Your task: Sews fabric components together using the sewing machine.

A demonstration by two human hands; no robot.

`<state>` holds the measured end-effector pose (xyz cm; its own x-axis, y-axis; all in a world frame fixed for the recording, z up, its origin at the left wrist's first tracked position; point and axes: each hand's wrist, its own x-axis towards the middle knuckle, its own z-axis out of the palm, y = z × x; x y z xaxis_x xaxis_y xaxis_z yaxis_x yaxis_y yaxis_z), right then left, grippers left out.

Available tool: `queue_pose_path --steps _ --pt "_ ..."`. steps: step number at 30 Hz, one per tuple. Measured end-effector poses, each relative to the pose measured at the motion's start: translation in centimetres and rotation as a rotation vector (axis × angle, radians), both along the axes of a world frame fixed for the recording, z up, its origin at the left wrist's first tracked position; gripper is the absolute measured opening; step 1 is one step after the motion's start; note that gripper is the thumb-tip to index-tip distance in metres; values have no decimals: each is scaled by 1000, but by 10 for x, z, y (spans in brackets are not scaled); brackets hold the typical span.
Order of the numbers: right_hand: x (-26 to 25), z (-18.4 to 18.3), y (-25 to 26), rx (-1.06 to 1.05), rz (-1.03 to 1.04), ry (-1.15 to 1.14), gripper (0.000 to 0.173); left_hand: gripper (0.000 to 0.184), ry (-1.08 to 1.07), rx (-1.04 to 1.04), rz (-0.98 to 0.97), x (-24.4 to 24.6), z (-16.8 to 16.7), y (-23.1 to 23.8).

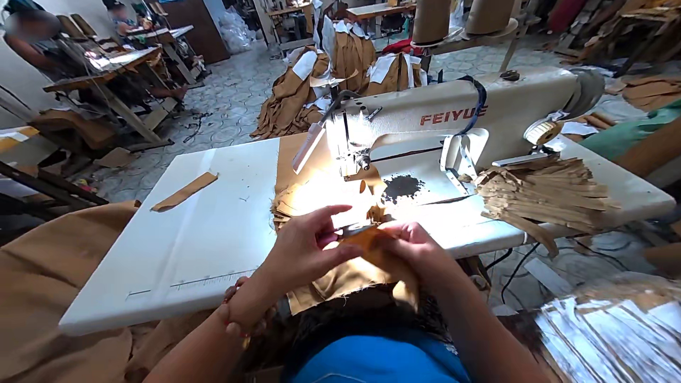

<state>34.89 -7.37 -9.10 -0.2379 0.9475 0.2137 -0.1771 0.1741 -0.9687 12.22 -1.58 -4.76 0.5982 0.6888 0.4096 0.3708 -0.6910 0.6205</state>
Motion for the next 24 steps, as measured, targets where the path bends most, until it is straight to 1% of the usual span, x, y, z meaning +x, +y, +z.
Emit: queue_pose_path --steps 2,3,4,6,8,10,11,12,14,15,17,18,19,21,22,24 --pt "-17 -6 1 119 164 8 21 24 -69 -42 -109 -7 5 -11" --pt "-24 -11 3 176 252 0 18 15 -102 -21 -151 -13 11 -16" --pt "-30 -16 3 209 339 -17 15 11 -132 9 -170 -21 19 -21" --pt "-40 -29 3 212 536 -67 14 9 -195 90 -118 -44 40 -31" --pt "-51 -44 6 287 712 -149 19 11 -316 207 30 -74 56 -40" --pt "-53 -52 9 364 795 -239 24 9 -499 284 223 -101 63 -44" --pt "-48 -52 8 379 775 -260 22 8 -574 282 327 -109 67 -46" --pt "-39 -48 5 379 710 -255 19 8 -631 265 412 -119 66 -44" --pt "-11 -35 0 329 517 -157 15 10 -703 236 544 -125 65 -32" --pt "4 -27 -2 289 393 -87 14 10 -679 232 583 -125 64 -23" --pt "27 -6 -6 151 74 -27 19 12 -514 172 557 -125 55 0" --pt "34 4 -4 81 -80 -48 21 9 -423 125 549 -114 51 9" --pt "39 8 1 24 -191 -93 19 5 -329 94 554 -100 45 20" --pt "43 5 19 -64 -286 -166 14 16 -97 44 593 -81 23 48" --pt "42 -2 29 -94 -303 -156 16 21 26 1 624 -77 10 64" --pt "41 -19 46 -89 -308 -144 23 33 205 -75 699 -68 -11 85"
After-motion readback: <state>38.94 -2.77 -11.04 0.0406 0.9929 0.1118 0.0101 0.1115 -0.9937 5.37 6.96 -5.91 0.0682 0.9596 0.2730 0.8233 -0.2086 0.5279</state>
